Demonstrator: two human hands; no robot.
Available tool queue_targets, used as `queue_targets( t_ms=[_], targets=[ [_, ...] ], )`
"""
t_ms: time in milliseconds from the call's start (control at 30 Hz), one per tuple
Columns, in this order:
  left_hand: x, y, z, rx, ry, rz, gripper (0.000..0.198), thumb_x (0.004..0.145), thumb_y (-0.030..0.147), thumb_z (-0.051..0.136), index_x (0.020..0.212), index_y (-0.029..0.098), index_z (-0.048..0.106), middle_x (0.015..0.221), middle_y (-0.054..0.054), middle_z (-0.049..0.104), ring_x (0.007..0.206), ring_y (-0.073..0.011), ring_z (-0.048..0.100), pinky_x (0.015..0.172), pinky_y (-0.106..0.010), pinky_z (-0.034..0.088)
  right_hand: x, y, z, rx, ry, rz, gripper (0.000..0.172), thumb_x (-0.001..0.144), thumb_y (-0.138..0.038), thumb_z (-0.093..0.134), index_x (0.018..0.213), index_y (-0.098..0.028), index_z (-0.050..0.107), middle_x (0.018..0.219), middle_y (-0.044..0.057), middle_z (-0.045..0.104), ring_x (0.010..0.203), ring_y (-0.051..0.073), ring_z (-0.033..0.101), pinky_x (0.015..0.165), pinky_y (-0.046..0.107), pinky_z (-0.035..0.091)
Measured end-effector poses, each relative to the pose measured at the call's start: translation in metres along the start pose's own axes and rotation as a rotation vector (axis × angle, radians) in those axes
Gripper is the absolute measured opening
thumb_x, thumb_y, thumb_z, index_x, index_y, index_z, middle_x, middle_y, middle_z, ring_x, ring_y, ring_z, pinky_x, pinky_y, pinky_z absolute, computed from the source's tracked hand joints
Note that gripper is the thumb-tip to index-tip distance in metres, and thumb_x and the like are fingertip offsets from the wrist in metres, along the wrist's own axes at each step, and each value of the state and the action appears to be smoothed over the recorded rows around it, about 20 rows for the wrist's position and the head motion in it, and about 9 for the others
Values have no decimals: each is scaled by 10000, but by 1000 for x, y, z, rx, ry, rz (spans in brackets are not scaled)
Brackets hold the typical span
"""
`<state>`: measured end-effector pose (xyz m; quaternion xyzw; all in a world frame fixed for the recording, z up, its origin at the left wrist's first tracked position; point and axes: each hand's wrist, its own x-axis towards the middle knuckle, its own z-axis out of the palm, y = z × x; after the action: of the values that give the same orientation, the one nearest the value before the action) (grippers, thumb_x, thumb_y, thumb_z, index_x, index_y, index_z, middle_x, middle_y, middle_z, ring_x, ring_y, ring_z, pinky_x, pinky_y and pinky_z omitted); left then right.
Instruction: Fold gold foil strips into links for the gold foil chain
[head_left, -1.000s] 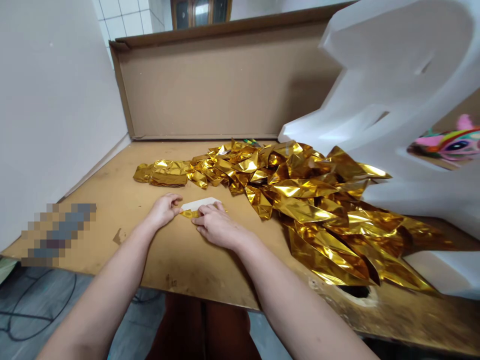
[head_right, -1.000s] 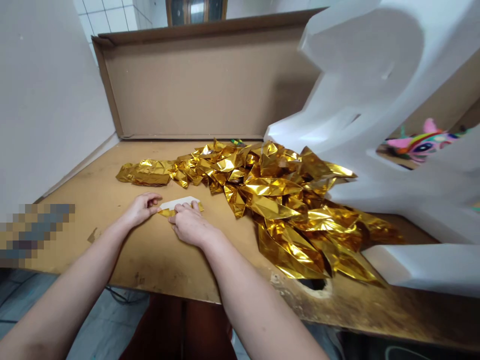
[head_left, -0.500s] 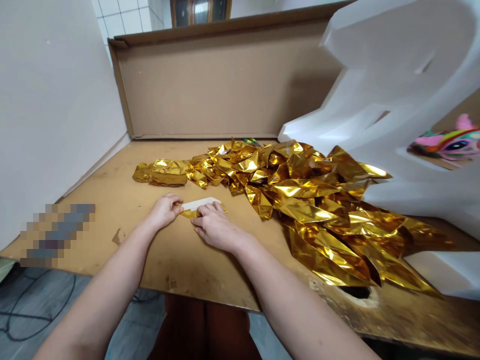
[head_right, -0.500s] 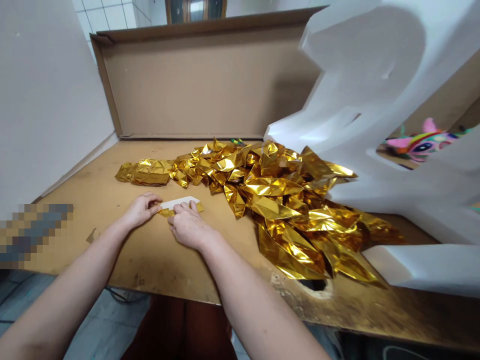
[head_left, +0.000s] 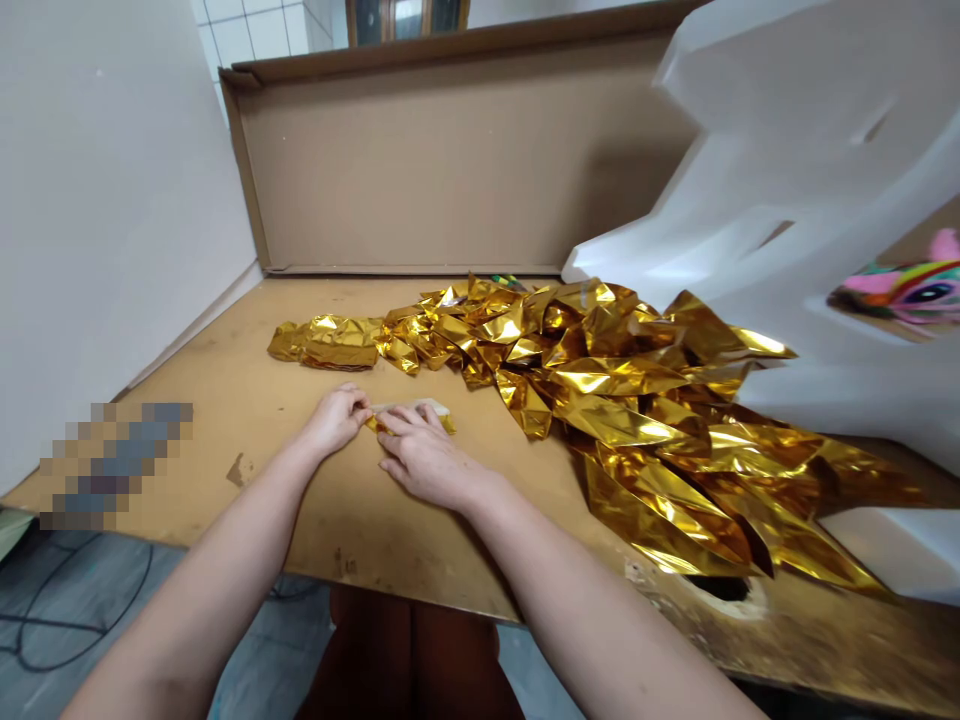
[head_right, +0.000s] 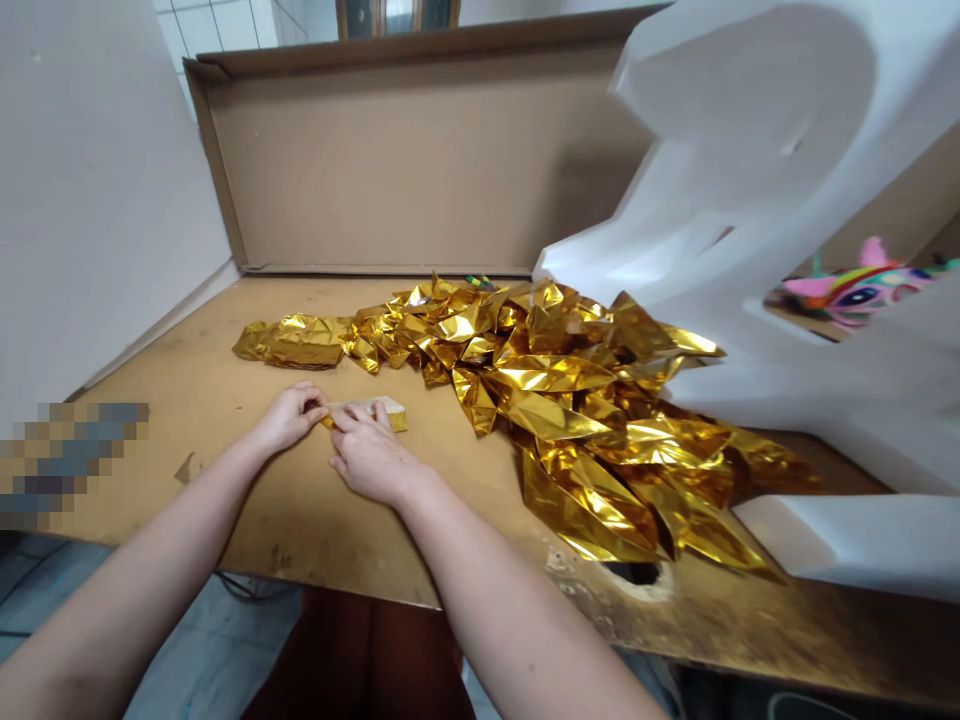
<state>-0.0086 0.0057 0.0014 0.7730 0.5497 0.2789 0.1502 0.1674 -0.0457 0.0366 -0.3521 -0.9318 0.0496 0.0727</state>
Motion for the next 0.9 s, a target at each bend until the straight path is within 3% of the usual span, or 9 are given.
queue_targets(
  t_ms=[133, 267, 567, 900],
  targets=[
    [0, 2, -1, 19, 0, 0, 73, 728, 128, 591, 668, 168, 603, 716, -2, 534, 703, -153, 535, 680, -271, 436, 1, 0, -1, 33, -53, 19, 222, 872, -221, 540, 1018, -107, 663, 1158, 147, 634, 1181, 288, 439, 997, 500, 292],
    [-1, 2, -1, 35, 2, -26, 14, 715, 167, 628, 707, 165, 617, 747, -11, 550, 748, -171, 545, 709, -287, 449, 1, 0, -1, 62, -63, 30, 217, 867, -223, 542, 1018, -123, 662, 1169, 143, 638, 1164, 288, 449, 983, 503, 300],
    [3, -2, 5, 10, 5, -106, 133, 675, 177, 679, 807, 175, 660, 821, -22, 573, 796, -182, 560, 739, -294, 470, 1, -2, -4, 57, -84, 48, 242, 868, -241, 537, 1033, -110, 657, 1182, 155, 637, 1170, 286, 459, 993, 479, 304],
    [4, -1, 6, -7, -15, -121, 138, 682, 179, 676, 819, 162, 661, 824, -24, 568, 796, -181, 547, 758, -305, 459, 4, 0, -2, 81, -116, 119, 498, 878, -300, 520, 1324, -79, 493, 1349, 193, 521, 1315, 329, 351, 1059, 529, 246]
  ],
)
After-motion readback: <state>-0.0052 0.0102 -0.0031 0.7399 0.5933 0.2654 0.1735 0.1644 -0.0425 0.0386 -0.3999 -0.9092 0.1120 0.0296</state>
